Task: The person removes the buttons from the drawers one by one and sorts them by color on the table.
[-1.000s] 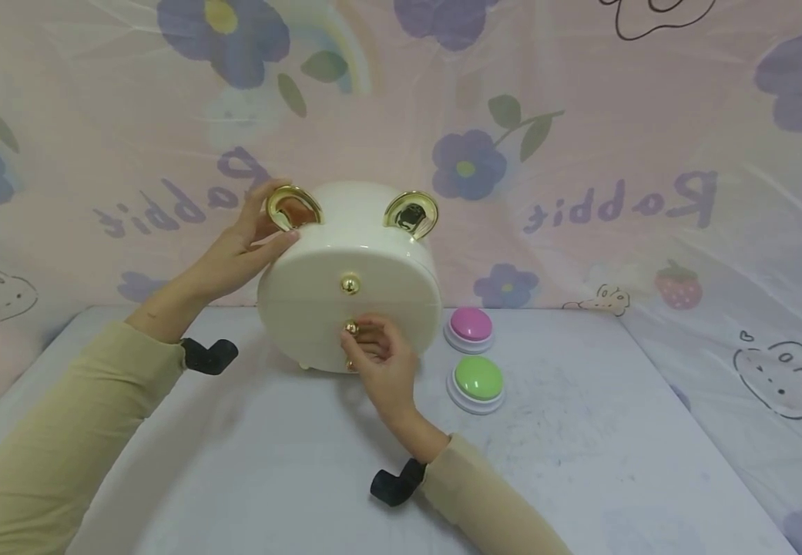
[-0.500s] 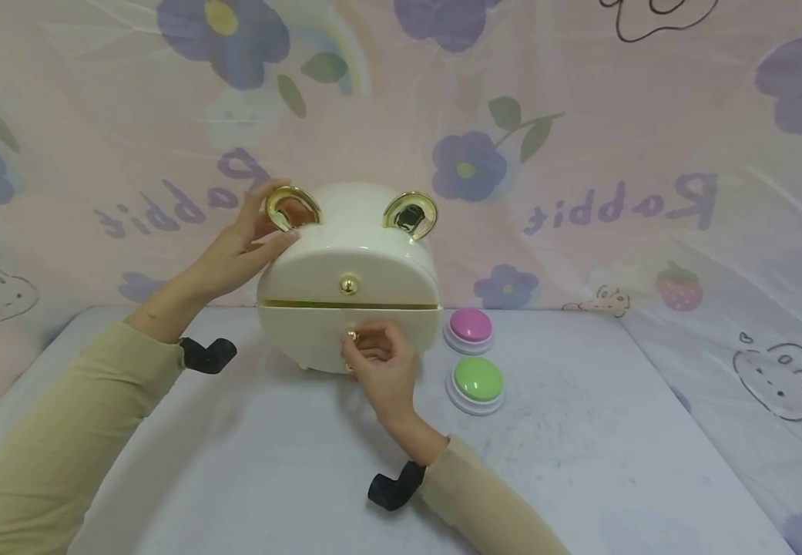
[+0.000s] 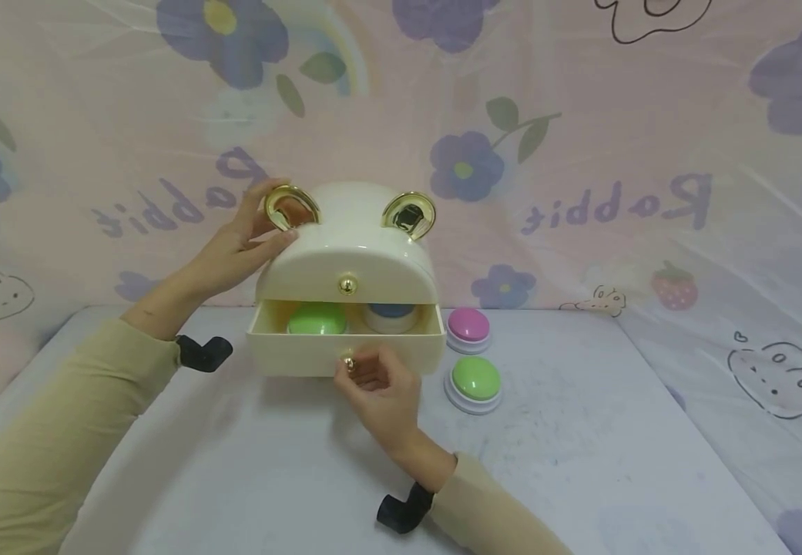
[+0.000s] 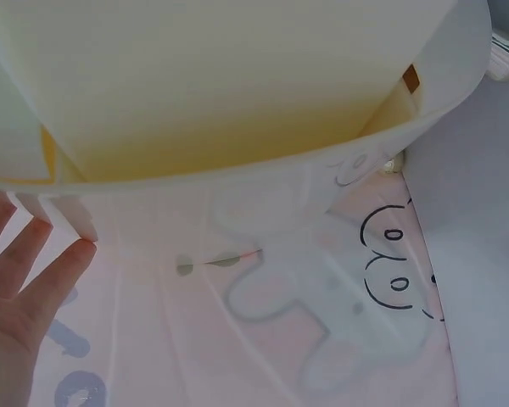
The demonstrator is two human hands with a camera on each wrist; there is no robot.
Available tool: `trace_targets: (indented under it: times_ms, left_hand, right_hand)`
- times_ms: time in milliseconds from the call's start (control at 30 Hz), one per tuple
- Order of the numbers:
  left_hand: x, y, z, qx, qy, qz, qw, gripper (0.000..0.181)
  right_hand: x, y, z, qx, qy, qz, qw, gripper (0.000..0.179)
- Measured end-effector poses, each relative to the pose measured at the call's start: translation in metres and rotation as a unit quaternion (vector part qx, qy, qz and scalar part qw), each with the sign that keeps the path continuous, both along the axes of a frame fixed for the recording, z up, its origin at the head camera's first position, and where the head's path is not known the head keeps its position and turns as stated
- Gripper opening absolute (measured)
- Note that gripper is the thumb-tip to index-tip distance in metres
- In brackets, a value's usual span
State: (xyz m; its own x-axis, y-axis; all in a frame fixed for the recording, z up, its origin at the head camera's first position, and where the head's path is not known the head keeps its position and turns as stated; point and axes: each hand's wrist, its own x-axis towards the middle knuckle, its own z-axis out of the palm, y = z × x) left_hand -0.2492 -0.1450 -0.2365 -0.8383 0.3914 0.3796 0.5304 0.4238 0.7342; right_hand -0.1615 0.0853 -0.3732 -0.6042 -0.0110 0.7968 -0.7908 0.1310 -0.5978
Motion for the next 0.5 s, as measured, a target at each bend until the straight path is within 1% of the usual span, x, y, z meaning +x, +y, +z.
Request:
trace_targets:
  times_ms: [100, 233, 433, 500]
  left_hand:
    - [-0.001, 0.001, 0.000, 0.004, 0.000, -0.007, 1.0000, 0.065]
    - [0.000, 0.001, -0.001, 0.013, -0.004, -0.012, 0.9998, 0.065]
    - [-0.002, 0.001, -0.002, 0.014, -0.005, -0.002, 0.9999, 0.064]
    - [-0.002, 0.001, -0.002, 0.013, -0.005, 0.000, 0.9999, 0.064]
  right_hand:
    - [0.006, 0.002, 0.001, 0.012, 0.013, -0.003, 0.9998, 0.017]
    - [0.012, 0.006, 0.002, 0.027, 0.046, -0.004, 0.9986, 0.017]
    - [0.017, 0.010, -0.001, 0.047, 0.105, 0.013, 0.9932, 0.012]
    - [0.019, 0.011, -0.001, 0.051, 0.118, 0.016, 0.9916, 0.013]
